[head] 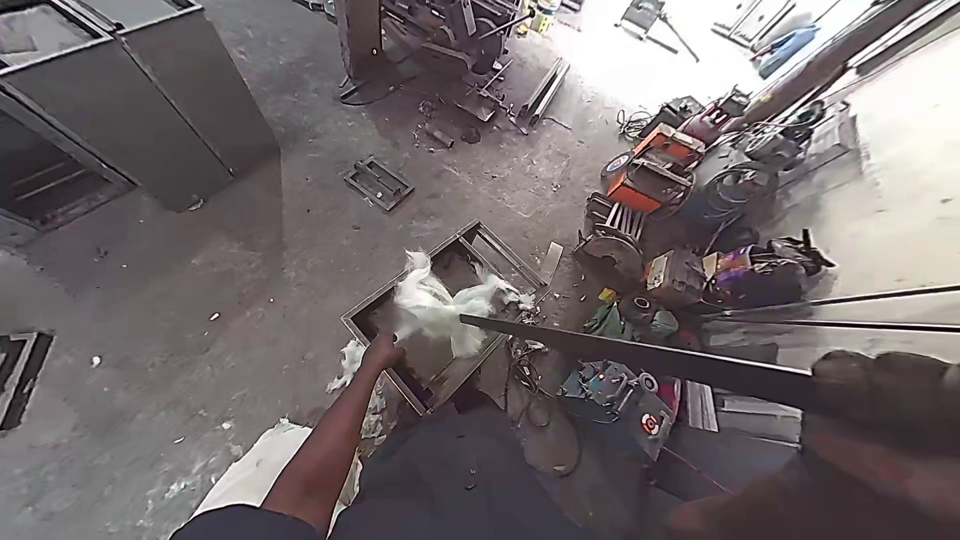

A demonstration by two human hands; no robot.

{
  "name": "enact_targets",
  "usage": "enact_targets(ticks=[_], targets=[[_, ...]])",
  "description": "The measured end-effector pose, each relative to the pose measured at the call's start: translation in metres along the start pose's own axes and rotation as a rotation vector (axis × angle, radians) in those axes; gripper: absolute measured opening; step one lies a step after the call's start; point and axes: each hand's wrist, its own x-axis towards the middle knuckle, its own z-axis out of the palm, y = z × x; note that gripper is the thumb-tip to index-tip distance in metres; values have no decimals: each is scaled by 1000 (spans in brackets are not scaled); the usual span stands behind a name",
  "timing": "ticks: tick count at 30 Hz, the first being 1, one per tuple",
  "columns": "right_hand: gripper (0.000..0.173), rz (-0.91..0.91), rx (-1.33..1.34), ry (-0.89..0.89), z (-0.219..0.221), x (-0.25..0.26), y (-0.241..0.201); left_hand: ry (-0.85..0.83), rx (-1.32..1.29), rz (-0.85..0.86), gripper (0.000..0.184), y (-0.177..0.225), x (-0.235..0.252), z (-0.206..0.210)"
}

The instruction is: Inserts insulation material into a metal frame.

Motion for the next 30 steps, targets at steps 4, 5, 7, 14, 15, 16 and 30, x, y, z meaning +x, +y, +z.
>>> enact_targets(ticks=[4,5,7,14,15,16,30], targets=[[46,-85,-75,-68,0,12,34,2,-37,58,57,7,0,10],[43,-106,-98,-88,1,15,45,8,-55,68,56,7,-2,12],[38,-136,-135,-52,8,22,72,39,-87,70,55,1,-12,16],[40,-141,-90,-63,22,41,67,121,-132,-24,41,-61,-68,46],[40,-164,-77,-89,22,44,57,127,-132,-65,39,-74,-79,51],[42,-177,-74,-87,21,46,47,132,-131,-104,37,-89,-89,58],[27,-53,-238,-261,45,39,131,110,-250,-279,33,-213,-123,126]])
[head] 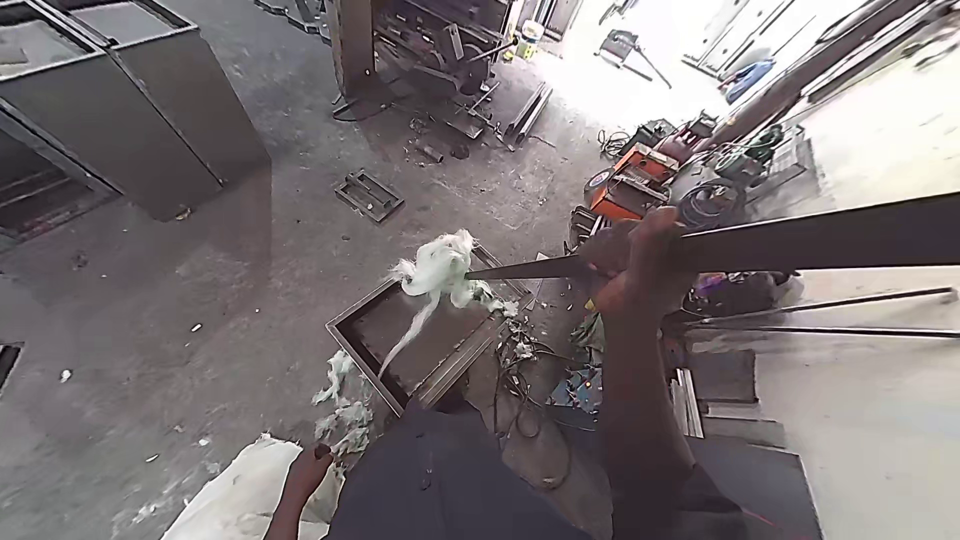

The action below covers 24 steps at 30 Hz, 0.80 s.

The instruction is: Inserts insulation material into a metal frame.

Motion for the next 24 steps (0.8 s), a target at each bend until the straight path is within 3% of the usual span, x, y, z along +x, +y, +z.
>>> enact_targets(ticks=[4,6,9,12,16,21,24], targets=[[28,-46,44,-36,10,15,-22,-3,-45,-35,35,-21,0,2],[26,-9,16,-7,12,9,8,4,-36,-43,35,-24,-4,2],[22,79,3,182,19,9,52,-2,-17,-13,33,-17,-6,9],[40,172,56,166,-18,23,68,-18,4,15,32,-18,-7,17],[40,142,85,313,-35,39,30,-55,-22,44,34,-10,-2,29],[35,-86,-23,262,-23,34,-37,-52,-17,-42,33,-36,-19,26],[28,-41,-116,289,-24,28,-3,-75,4,-104,33,-52,-25,31]])
